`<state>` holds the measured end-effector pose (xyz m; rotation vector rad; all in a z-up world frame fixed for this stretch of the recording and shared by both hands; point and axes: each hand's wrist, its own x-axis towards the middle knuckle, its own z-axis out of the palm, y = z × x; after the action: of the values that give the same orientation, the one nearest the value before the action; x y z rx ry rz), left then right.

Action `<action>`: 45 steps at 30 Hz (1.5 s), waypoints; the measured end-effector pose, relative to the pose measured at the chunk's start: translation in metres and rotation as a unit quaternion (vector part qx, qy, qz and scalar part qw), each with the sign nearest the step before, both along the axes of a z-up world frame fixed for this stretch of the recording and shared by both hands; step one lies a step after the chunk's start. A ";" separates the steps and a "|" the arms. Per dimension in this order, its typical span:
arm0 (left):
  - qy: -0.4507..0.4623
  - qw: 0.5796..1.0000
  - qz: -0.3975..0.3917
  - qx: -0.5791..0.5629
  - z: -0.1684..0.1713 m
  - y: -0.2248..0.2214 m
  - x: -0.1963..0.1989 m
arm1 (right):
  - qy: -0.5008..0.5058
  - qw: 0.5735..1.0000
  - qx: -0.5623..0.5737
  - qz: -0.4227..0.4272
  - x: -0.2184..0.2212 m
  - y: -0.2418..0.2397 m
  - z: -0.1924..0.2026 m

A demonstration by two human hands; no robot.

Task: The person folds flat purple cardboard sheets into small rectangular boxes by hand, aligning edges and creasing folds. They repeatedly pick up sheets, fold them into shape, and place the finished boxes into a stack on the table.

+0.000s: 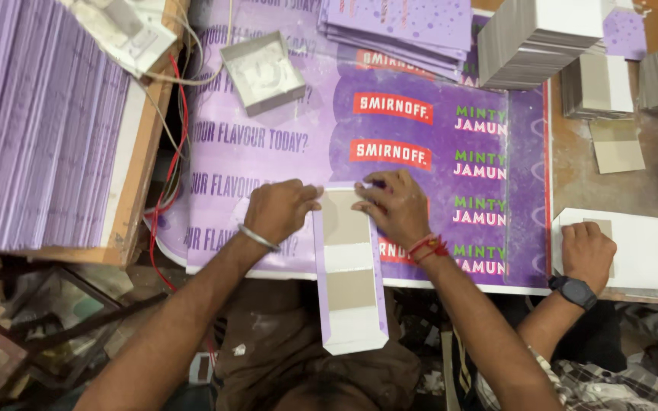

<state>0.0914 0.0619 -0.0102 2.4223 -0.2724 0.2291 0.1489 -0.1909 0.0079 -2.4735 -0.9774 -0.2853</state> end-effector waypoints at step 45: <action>-0.031 0.979 -0.120 0.164 0.032 -0.074 -0.079 | 0.632 0.683 0.321 -0.174 -0.185 -0.047 -0.003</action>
<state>0.0119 -0.0117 0.0219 2.6764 -0.6727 0.1613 -0.0356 -0.2379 0.0047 -1.5149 0.2105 0.7792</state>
